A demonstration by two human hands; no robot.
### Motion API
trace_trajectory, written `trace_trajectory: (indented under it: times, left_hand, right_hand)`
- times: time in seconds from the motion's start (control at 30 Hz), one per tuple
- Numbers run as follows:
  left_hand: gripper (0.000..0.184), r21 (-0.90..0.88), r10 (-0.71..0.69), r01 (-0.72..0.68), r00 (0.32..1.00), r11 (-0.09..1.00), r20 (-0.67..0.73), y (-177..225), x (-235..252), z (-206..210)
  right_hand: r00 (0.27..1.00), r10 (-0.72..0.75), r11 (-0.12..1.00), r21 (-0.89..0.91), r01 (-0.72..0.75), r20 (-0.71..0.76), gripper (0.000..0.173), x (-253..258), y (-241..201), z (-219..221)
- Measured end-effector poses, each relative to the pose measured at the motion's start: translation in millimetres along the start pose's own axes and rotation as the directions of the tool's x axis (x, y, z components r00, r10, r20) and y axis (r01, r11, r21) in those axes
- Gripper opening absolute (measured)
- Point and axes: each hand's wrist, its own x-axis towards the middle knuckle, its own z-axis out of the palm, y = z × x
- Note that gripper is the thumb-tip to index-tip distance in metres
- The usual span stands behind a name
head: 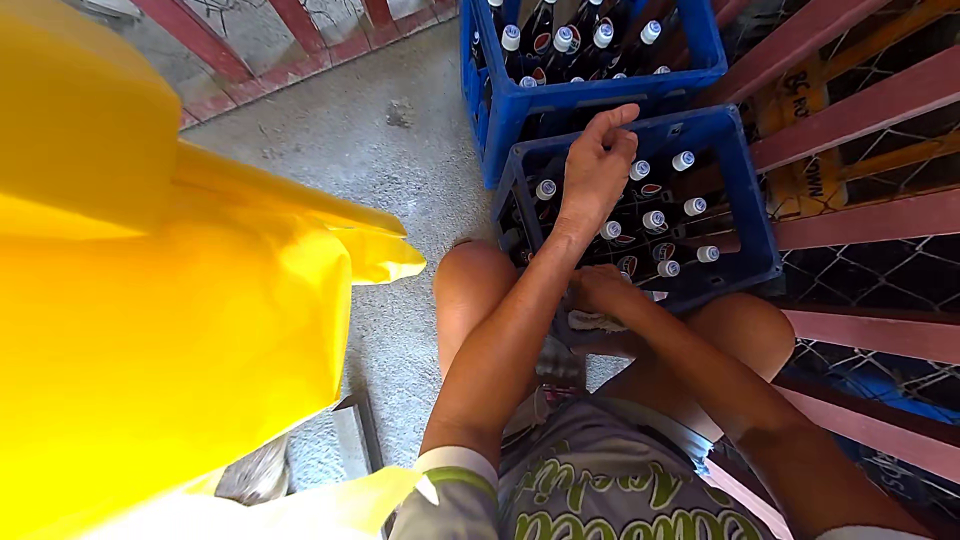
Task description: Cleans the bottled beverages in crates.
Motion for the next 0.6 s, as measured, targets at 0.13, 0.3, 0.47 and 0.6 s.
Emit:
trace_trajectory:
  times: [0.13, 0.3, 0.47, 0.6]
  left_hand:
    - [0.034, -0.003, 0.009, -0.009, 1.0, 1.0, -0.002, 0.8, -3.2, -1.6]
    - [0.033, -0.018, 0.018, -0.019, 0.999, 1.0, -0.031, 2.6, -4.1, -1.7]
    - [0.032, -0.037, 0.027, -0.029, 0.998, 0.999, -0.061, 2.8, -5.6, -0.9]
    - [0.031, -0.022, 0.034, -0.036, 0.997, 0.999, -0.075, 2.2, -4.6, -4.1]
  right_hand:
    - [0.984, 0.016, 0.978, 0.207, 0.021, -0.175, 0.045, -25.6, 25.2, -20.9]
    - [0.694, 0.055, 0.877, 0.368, 0.311, -0.718, 0.039, -42.6, 30.2, -44.1]
    - [0.777, -0.034, 0.89, 0.334, 0.31, -0.629, 0.053, 41.2, 10.7, 2.6]
    - [0.869, 0.082, 0.893, 0.423, 0.154, -0.488, 0.058, 50.4, -3.7, 3.1]
